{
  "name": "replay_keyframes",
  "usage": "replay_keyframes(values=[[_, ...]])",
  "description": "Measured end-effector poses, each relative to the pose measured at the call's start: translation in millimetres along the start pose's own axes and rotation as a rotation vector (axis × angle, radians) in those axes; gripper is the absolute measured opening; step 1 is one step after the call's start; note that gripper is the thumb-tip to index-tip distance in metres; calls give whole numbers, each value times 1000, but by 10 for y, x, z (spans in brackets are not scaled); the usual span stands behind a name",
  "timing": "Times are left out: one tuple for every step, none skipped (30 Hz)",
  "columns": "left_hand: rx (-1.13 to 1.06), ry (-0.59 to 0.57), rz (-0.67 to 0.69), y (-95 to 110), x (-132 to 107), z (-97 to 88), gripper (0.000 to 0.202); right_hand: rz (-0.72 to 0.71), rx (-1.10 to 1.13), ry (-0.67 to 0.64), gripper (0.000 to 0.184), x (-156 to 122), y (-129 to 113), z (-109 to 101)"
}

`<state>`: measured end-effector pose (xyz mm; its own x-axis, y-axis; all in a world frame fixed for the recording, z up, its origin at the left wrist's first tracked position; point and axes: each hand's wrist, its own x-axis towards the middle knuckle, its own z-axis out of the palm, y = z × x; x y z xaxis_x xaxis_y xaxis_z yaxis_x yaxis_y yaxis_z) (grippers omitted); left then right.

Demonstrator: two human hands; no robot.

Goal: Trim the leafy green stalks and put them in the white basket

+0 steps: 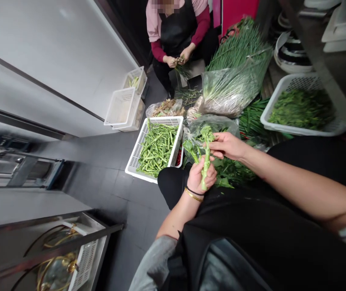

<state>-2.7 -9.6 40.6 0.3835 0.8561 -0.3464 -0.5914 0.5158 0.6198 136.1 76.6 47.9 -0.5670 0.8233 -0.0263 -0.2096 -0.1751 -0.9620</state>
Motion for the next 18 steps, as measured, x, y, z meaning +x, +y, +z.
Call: replay_keyframes(values=[[58, 63, 60, -12, 9, 4, 27, -1, -55, 81, 41, 15, 14, 44], [116, 146, 141, -25, 19, 6, 29, 0, -134, 170, 41, 6, 39, 86], [169, 236, 229, -38, 31, 7, 31, -3, -221, 256, 43, -24, 69, 125], [211, 314, 309, -51, 44, 7, 33, -12, -307, 323, 44, -73, 100, 161], [240, 371, 368, -62, 55, 6, 34, -27, -386, 355, 45, -133, 125, 189], [255, 402, 400, -69, 64, 5, 34, -41, -452, 351, 45, -196, 144, 207], [257, 409, 414, -70, 70, 2, 34, -45, -497, 310, 43, -253, 153, 211], [247, 392, 409, -68, 73, -2, 34, -32, -513, 258, 41, -293, 153, 198], [224, 358, 391, -62, 72, -6, 33, -7, -494, 214, 37, -311, 144, 170], [188, 306, 357, -53, 68, -9, 32, 23, -441, 192, 35, -303, 129, 129], [143, 240, 308, -44, 62, -11, 30, 50, -366, 179, 35, -272, 108, 83], [91, 166, 245, -36, 55, -10, 28, 60, -292, 177, 36, -223, 86, 39], [35, 96, 177, -30, 49, -7, 26, 48, -238, 181, 37, -167, 65, 4], [-20, 43, 112, -25, 43, 0, 24, 17, -225, 186, 37, -115, 47, -15], [-72, 15, 62, -23, 38, 9, 22, -29, -264, 208, 37, -77, 34, -14], [-117, 11, 30, -22, 36, 19, 21, -94, -353, 258, 37, -61, 28, 8], [-150, 30, 17, -24, 35, 29, 20, -176, -475, 320, 37, -70, 27, 47], [-168, 68, 23, -27, 37, 38, 20, -269, -608, 375, 35, -105, 33, 97]])
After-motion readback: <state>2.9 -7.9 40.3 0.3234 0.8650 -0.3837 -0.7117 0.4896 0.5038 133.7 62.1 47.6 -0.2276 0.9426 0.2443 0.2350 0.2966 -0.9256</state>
